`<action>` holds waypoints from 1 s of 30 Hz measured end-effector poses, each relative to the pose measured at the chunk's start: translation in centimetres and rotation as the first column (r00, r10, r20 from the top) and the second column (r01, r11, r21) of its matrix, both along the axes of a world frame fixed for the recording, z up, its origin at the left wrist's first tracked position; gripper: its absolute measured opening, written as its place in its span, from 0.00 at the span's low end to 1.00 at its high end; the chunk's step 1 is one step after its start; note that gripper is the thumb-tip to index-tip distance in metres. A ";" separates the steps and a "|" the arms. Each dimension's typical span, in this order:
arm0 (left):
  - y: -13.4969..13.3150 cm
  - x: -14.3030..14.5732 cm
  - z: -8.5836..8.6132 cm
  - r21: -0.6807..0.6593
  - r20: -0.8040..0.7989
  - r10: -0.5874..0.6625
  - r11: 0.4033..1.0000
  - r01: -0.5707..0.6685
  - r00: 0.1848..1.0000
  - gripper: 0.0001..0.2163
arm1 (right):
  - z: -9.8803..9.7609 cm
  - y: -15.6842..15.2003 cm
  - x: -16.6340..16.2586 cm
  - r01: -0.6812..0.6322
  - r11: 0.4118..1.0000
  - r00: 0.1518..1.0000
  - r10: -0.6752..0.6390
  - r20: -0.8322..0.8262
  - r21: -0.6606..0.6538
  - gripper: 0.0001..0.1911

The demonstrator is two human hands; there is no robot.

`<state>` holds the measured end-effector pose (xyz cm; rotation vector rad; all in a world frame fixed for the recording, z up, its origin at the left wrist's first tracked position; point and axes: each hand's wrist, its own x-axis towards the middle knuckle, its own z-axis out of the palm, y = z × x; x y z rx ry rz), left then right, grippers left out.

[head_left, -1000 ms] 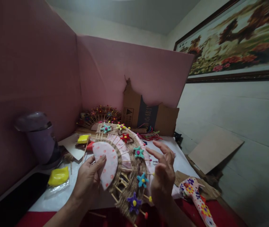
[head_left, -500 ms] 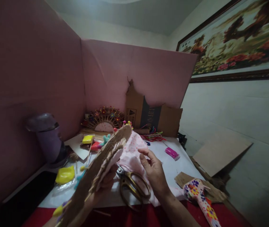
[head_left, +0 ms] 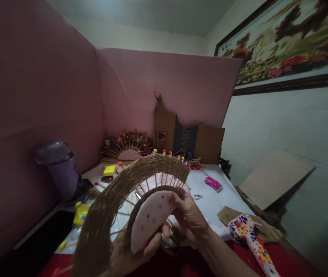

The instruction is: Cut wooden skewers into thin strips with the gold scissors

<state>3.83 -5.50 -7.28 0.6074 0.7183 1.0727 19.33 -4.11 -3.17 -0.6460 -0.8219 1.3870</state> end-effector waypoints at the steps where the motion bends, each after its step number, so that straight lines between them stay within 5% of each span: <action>1: 0.3 -0.1 0.3 -0.002 0.012 -0.053 0.999 0.053 0.999 0.23 | -0.1 0.2 0.1 0.026 0.999 0.999 -0.027 -0.037 -0.025 0.17; 4: 1.5 -0.1 1.3 -0.026 0.079 -0.202 0.979 0.204 0.976 0.21 | -0.4 0.8 0.5 0.069 0.994 0.990 -0.078 -0.114 -0.081 0.19; 9: 2.1 0.8 2.2 -0.094 0.026 -0.223 0.970 0.224 0.975 0.10 | -0.6 1.6 1.1 0.200 0.973 0.956 -0.220 -0.195 -0.118 0.21; 13: 1.4 1.2 3.1 0.000 0.003 -0.257 0.966 0.257 0.966 0.12 | -1.0 1.7 1.2 0.274 0.951 0.934 -0.299 -0.197 -0.144 0.23; 25: 2.2 1.3 3.5 0.080 0.039 0.110 0.990 -0.113 0.993 0.16 | -1.5 0.8 -0.1 0.196 0.971 0.980 -0.200 -0.016 -0.136 0.22; 28: 2.7 0.8 3.6 0.125 0.024 0.227 0.966 -0.228 0.974 0.17 | -1.8 0.9 0.7 0.472 0.864 0.879 -0.447 0.163 -0.175 0.19; 30: 2.9 0.5 3.7 0.182 0.023 0.277 0.944 -0.277 0.961 0.18 | -1.7 0.9 1.3 0.687 0.726 0.699 -0.652 0.293 -0.024 0.17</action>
